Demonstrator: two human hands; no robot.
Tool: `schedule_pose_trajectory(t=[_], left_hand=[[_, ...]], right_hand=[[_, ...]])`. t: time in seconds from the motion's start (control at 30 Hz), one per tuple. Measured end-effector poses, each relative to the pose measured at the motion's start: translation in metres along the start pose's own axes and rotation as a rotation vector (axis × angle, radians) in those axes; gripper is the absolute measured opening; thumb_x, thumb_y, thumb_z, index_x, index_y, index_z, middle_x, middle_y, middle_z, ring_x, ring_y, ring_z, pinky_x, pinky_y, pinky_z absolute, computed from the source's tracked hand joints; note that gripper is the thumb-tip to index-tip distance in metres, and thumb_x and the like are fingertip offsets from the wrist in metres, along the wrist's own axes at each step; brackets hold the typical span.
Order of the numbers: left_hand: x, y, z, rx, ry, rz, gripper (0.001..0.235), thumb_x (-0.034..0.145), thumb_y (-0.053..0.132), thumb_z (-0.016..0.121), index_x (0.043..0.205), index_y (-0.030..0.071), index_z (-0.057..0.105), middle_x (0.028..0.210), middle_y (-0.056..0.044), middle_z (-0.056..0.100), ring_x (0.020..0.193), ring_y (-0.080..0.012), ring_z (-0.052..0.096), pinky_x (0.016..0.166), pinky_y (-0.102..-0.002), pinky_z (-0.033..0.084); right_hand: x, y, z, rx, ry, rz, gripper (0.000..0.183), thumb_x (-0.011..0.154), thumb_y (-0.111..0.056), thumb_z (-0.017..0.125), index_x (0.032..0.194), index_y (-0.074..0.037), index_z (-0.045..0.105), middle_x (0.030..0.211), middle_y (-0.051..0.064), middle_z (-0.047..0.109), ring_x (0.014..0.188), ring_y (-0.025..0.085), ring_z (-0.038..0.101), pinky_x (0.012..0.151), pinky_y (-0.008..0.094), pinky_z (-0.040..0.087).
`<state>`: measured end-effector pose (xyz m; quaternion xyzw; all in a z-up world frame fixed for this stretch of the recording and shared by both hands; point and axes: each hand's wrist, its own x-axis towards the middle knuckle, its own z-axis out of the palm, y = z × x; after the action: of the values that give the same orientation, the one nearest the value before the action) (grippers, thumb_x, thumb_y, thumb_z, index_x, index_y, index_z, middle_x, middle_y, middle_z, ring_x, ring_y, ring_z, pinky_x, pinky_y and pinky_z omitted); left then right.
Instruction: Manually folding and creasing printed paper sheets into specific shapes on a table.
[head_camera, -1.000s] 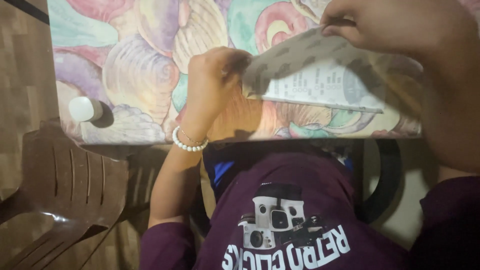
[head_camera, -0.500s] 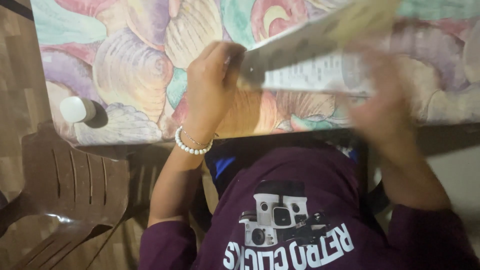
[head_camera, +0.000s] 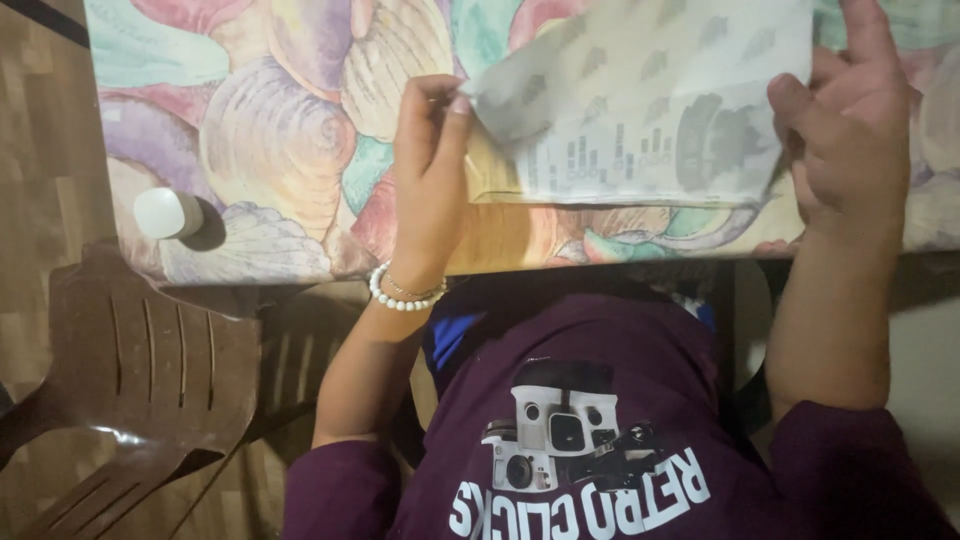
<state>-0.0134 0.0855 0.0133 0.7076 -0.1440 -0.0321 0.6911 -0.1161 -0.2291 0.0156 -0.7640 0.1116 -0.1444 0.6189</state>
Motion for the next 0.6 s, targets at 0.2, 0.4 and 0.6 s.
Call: schedule_pose_trajectory(t=[0.2,0.4,0.6], left_hand=[[-0.001,0.006,-0.005,-0.115,0.064,-0.147,0.016,0.105,0.016,0.048,0.117,0.014,0.058,0.096,0.004,0.053,0.081,-0.0061,0.044,0.078,-0.023,0.041],[-0.004,0.005,-0.008,-0.084,-0.133,-0.029,0.042,0.11,0.022,0.056,0.15,0.014,0.044,0.14,-0.01,0.065,0.126,-0.0213,0.068,0.108,-0.031,0.058],[-0.003,0.005,-0.009,-0.012,-0.021,-0.1,0.034,0.098,0.002,0.054,0.13,0.008,0.064,0.124,-0.015,0.075,0.117,-0.0214,0.073,0.08,-0.025,0.065]], right_hand=[[0.002,-0.003,0.002,-0.077,0.034,-0.021,0.07,0.11,0.015,0.066,0.172,-0.002,0.038,0.121,0.016,0.069,0.105,0.016,0.065,0.093,0.031,0.058],[0.006,-0.001,0.002,-0.031,-0.053,-0.229,0.059,0.114,0.019,0.065,0.167,0.006,0.041,0.139,0.026,0.063,0.121,0.03,0.064,0.106,0.042,0.058],[0.011,0.001,0.002,-0.08,-0.06,-0.275,0.06,0.116,0.029,0.064,0.168,0.007,0.042,0.135,0.026,0.064,0.116,0.031,0.064,0.103,0.044,0.058]])
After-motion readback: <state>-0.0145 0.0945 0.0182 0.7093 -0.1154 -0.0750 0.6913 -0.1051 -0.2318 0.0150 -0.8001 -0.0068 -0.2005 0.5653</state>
